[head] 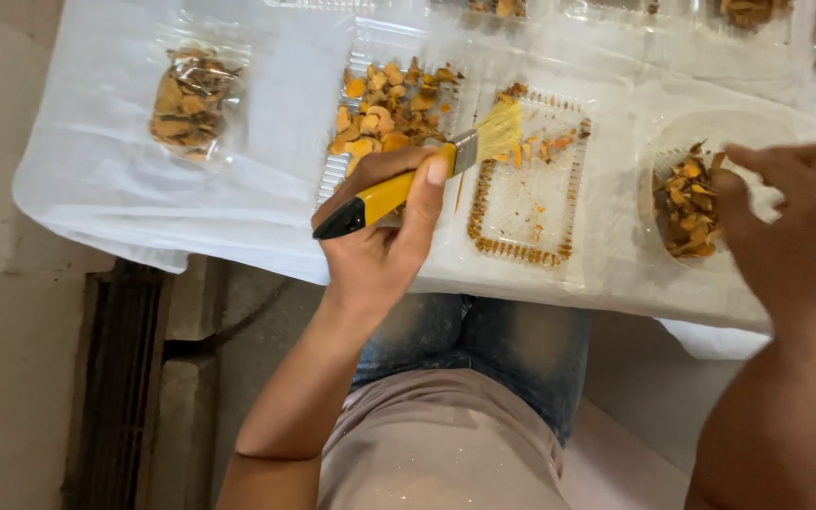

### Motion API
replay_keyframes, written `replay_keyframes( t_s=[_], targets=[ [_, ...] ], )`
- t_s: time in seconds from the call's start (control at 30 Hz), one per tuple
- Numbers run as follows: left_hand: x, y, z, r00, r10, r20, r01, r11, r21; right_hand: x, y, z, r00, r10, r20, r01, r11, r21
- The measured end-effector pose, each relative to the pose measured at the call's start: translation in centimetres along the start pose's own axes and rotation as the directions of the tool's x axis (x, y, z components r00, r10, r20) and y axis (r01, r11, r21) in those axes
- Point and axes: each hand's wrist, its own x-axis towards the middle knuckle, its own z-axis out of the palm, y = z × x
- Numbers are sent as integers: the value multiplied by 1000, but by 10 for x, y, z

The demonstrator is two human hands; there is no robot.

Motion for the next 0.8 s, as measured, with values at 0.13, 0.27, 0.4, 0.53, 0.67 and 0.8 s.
replay_keyframes(
  t_s=[0.13,0.27,0.4,0.53,0.67,0.8],
  targets=[
    [-5,1,0,998,-61,-22,60,997,-55,50,-81,16,975,-176,133,144,965,218],
    [-5,4,-5,994,-100,-50,98,995,-35,85,-122,43,911,-119,394,54,984,171],
    [-8,-4,-8,996,-86,-37,85,996,-18,88,-123,69,904,-120,409,76,990,123],
    [-7,-9,-7,996,-85,-28,85,996,-15,83,-121,72,930,-191,314,146,976,160],
    [-6,-8,-6,998,-65,-27,64,998,-29,81,-107,79,936,-266,232,208,946,248],
    [-7,-6,-5,996,-80,-28,80,996,-26,79,-108,74,961,-239,141,181,925,334]
  ],
)
